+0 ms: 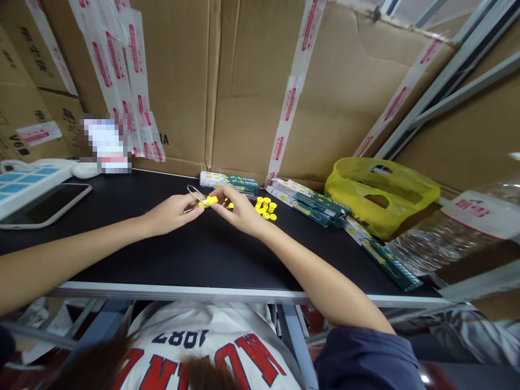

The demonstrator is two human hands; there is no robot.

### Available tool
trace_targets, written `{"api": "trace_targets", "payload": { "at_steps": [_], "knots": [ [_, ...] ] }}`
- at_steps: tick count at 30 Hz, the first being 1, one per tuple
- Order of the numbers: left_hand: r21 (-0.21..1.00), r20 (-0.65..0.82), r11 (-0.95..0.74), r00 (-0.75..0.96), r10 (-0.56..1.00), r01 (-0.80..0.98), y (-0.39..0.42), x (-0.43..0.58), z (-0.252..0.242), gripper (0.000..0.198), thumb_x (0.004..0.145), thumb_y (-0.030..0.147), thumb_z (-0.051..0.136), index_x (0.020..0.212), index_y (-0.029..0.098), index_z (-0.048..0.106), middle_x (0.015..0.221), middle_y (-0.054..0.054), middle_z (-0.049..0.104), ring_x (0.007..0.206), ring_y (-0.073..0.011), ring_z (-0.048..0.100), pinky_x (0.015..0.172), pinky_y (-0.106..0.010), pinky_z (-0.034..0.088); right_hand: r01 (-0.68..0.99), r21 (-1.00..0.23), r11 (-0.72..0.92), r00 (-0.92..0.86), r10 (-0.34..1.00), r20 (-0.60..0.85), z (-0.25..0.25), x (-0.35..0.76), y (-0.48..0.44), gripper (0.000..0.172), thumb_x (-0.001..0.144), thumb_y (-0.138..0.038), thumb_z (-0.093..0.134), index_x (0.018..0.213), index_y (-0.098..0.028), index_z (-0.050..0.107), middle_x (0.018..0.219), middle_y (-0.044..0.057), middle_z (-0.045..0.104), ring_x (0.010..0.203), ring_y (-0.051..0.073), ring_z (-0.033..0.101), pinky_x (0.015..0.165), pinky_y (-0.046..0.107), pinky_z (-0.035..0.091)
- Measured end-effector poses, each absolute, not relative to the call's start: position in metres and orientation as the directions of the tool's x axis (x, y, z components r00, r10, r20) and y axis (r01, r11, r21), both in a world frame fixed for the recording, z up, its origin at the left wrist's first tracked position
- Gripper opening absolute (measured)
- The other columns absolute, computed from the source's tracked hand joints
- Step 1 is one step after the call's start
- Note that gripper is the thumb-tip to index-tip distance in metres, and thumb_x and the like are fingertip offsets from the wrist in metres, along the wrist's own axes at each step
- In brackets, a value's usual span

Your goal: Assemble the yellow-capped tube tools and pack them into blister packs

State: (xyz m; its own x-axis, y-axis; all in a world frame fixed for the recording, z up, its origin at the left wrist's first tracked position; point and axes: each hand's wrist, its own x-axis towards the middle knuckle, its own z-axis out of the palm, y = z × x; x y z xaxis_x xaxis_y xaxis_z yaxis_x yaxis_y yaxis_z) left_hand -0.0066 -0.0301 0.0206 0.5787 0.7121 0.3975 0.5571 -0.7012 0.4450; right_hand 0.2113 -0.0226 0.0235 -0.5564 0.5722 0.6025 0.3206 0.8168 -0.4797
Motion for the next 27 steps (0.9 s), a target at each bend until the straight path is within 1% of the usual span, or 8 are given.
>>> {"api": "trace_targets", "payload": {
  "at_steps": [2,5,8,13,20,23,25,27],
  "knots": [
    [0.380,0.401,-0.719,0.598,0.695,0.582,-0.029,-0.007,0.018,0.037,0.093,0.042,0.038,0.114,0.018,0.058,0.092,-0.006,0.066,0.080,-0.0201,0.060,0.071,-0.027,0.042,0.304,-0.524,0.796,-0.547,0.596,0.588,0.017,0.212,-0.018,0.020,0.090,-0.036,0.056,0.100,-0.019,0.054,0.092,0.005,0.060,0.080,0.016,0.058,0.073,0.031,0.050],
    [0.322,0.383,-0.716,0.607,0.697,0.619,-0.027,-0.008,0.012,0.038,0.093,0.041,0.038,0.120,0.020,0.056,0.115,-0.009,0.066,0.103,-0.0248,0.061,0.086,-0.032,0.043,0.293,-0.560,0.775,-0.528,0.619,0.581,0.008,0.211,-0.013,0.023,0.087,-0.040,0.060,0.096,-0.020,0.054,0.092,0.005,0.060,0.080,0.016,0.058,0.073,0.033,0.051],
    [0.301,0.356,-0.691,0.595,0.721,0.657,-0.024,-0.009,0.008,0.039,0.093,0.042,0.039,0.122,0.021,0.055,0.121,-0.008,0.065,0.108,-0.0257,0.061,0.089,-0.033,0.043,0.282,-0.581,0.763,-0.526,0.630,0.571,0.002,0.209,-0.013,0.026,0.086,-0.043,0.060,0.094,-0.020,0.052,0.089,0.004,0.058,0.079,0.016,0.057,0.072,0.032,0.052],
    [0.317,0.408,-0.731,0.609,0.680,0.604,-0.023,-0.007,0.008,0.039,0.094,0.044,0.038,0.119,0.019,0.056,0.117,-0.010,0.066,0.105,-0.0250,0.062,0.087,-0.032,0.044,0.194,-0.689,0.699,-0.561,0.655,0.506,0.002,0.205,-0.018,0.026,0.091,-0.043,0.053,0.105,-0.022,0.046,0.092,0.003,0.055,0.077,0.013,0.055,0.068,0.028,0.050],
    [0.318,0.430,-0.729,0.593,0.681,0.607,-0.028,-0.005,0.008,0.036,0.094,0.040,0.042,0.120,0.020,0.056,0.113,-0.009,0.067,0.102,-0.0255,0.063,0.082,-0.031,0.044,0.020,-0.813,0.581,-0.546,0.688,0.478,0.001,0.199,-0.020,0.030,0.086,-0.046,0.061,0.091,-0.022,0.043,0.085,-0.002,0.054,0.064,0.008,0.052,0.057,0.023,0.049],
    [0.327,0.427,-0.708,0.570,0.702,0.626,-0.030,-0.004,0.011,0.038,0.093,0.044,0.043,0.116,0.019,0.060,0.099,-0.008,0.069,0.090,-0.0236,0.064,0.073,-0.029,0.044,-0.040,-0.842,0.538,-0.530,0.703,0.475,0.005,0.199,-0.017,0.032,0.083,-0.047,0.063,0.091,-0.022,0.046,0.077,-0.005,0.054,0.057,0.007,0.051,0.055,0.023,0.049],
    [0.380,0.419,-0.679,0.537,0.732,0.629,-0.031,-0.004,0.014,0.040,0.091,0.048,0.046,0.113,0.018,0.061,0.087,-0.006,0.068,0.078,-0.0206,0.063,0.067,-0.027,0.043,-0.067,-0.864,0.499,-0.477,0.744,0.467,0.010,0.203,-0.012,0.033,0.082,-0.048,0.063,0.094,-0.021,0.048,0.069,-0.006,0.052,0.053,0.007,0.051,0.054,0.023,0.048],
    [0.520,0.378,-0.643,0.523,0.764,0.563,-0.031,-0.004,0.015,0.041,0.090,0.048,0.047,0.113,0.017,0.061,0.081,-0.004,0.067,0.068,-0.0166,0.062,0.061,-0.025,0.044,-0.088,-0.888,0.452,-0.366,0.814,0.451,0.017,0.212,-0.003,0.033,0.081,-0.048,0.064,0.095,-0.021,0.050,0.061,-0.008,0.049,0.051,0.008,0.049,0.052,0.023,0.048]
  ]
}}
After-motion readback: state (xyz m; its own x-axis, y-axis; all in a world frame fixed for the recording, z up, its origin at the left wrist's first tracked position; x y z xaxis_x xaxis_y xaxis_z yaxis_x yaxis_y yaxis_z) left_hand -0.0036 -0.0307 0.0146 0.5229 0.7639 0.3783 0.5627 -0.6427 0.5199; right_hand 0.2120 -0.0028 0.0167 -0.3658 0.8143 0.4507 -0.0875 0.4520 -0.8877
